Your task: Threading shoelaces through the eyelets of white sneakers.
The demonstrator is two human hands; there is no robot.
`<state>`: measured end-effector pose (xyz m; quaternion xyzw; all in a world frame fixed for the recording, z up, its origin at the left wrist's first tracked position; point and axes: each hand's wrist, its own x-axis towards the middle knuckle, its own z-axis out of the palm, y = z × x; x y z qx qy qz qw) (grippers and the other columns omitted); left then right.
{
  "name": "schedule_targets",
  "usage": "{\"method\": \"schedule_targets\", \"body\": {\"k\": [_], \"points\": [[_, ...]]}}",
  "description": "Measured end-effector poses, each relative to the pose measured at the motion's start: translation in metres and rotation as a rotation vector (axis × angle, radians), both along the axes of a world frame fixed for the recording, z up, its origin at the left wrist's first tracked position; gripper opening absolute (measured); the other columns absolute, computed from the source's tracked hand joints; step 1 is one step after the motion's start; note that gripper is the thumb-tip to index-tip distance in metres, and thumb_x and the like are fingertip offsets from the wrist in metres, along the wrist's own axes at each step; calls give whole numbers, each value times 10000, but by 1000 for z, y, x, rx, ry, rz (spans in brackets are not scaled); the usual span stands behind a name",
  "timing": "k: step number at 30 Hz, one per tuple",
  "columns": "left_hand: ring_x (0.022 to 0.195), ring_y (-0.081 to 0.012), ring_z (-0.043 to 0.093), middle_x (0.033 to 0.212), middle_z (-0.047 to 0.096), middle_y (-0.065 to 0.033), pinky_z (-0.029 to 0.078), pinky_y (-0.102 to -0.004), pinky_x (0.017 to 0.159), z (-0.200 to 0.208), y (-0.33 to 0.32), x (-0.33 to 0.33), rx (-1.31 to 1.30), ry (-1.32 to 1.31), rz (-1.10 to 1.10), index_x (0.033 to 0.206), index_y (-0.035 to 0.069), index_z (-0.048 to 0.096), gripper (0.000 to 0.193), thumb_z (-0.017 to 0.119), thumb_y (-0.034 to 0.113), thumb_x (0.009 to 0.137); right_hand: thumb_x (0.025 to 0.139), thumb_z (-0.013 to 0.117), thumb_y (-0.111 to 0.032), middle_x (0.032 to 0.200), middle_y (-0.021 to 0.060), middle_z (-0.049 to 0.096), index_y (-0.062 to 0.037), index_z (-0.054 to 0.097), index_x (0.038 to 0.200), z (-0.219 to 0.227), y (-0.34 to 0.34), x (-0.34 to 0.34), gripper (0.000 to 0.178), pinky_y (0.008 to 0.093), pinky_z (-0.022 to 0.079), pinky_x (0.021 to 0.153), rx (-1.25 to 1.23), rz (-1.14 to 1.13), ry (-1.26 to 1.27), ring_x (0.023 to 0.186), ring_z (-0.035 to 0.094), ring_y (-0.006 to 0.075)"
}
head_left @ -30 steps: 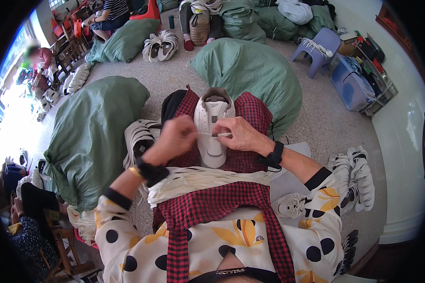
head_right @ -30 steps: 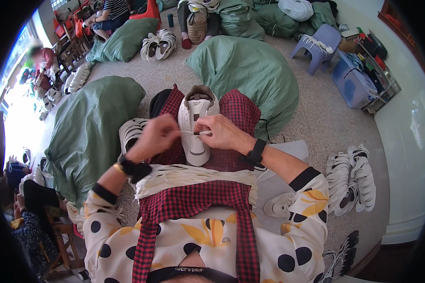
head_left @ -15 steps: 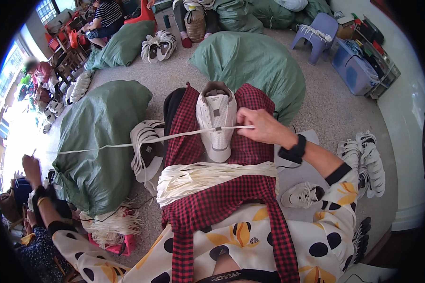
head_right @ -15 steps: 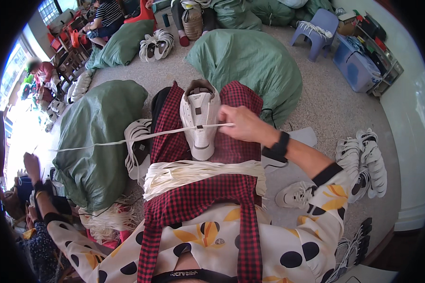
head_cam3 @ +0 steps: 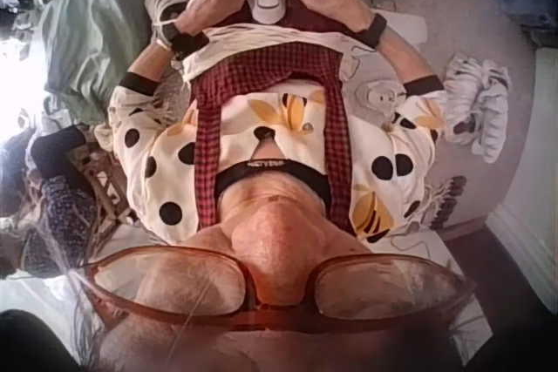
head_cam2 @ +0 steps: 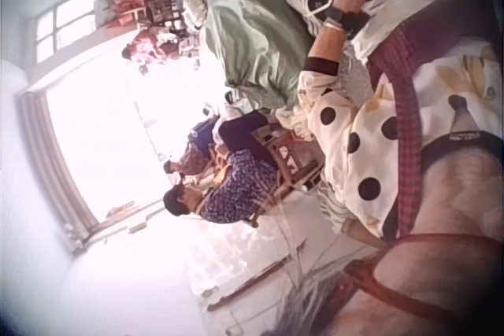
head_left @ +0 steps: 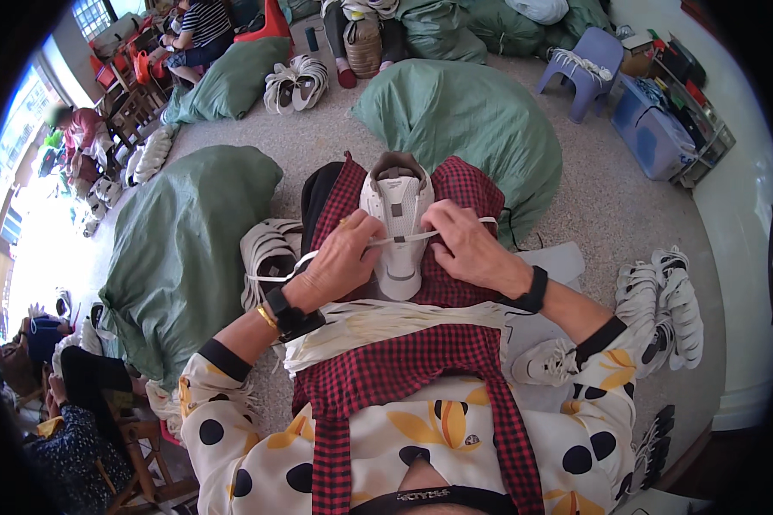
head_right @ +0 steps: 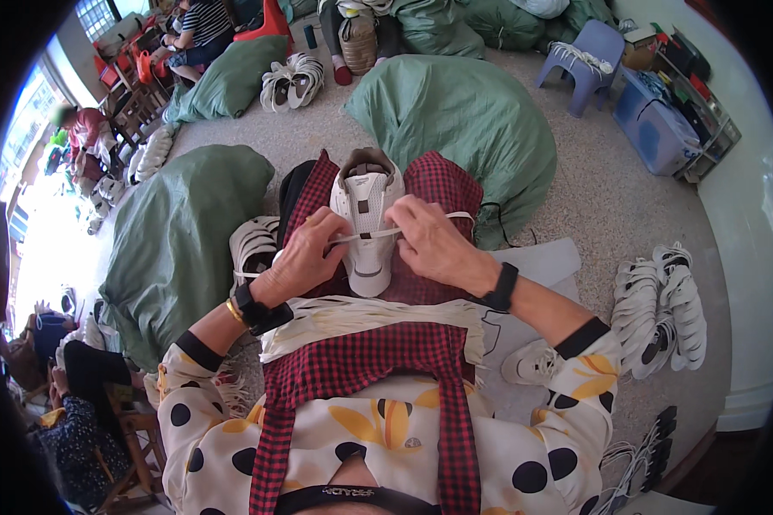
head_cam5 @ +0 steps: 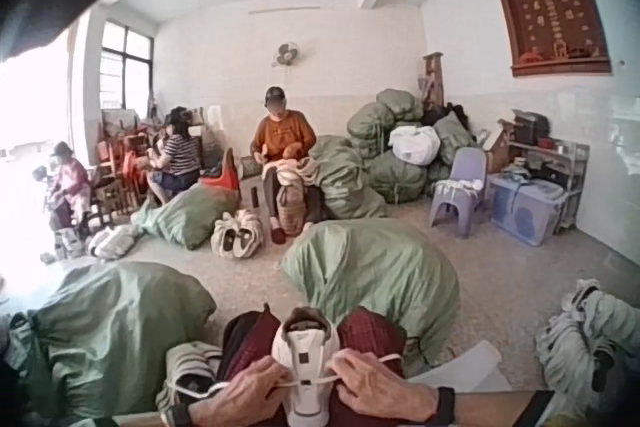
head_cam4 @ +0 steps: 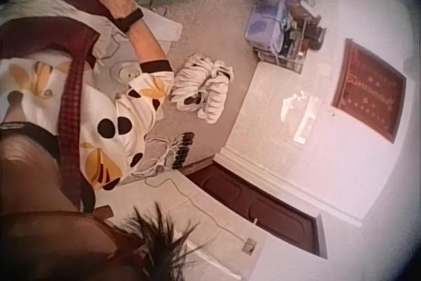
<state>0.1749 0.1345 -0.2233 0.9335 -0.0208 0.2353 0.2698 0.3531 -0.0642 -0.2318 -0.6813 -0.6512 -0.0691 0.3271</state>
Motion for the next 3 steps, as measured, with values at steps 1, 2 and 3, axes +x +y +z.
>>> {"method": "schedule_targets", "body": {"k": [1,2,3], "points": [[898,-372,612,931,574,-167,497,-435,789,-2,3,0,9,115,13,1007,21,589,213,685,52,819,763,598,50,1079,153,549,-28,535,1065,-1,6,1,318,470,468,876,-84,30,35,1021,579,350],[946,-379,611,927,563,-179,497,-437,834,-4,8,1,19,242,22,1013,29,576,206,671,95,843,780,616,32,1091,153,541,-33,526,1086,-4,14,3,326,471,469,890,-248,21,89,1034,583,338],[1037,-374,601,944,558,-193,491,-404,901,-5,18,-3,153,361,18,1069,62,561,252,683,123,856,780,616,32,1091,153,541,-33,526,1086,-8,12,6,326,471,469,890,-172,55,72,1034,583,338]]}}
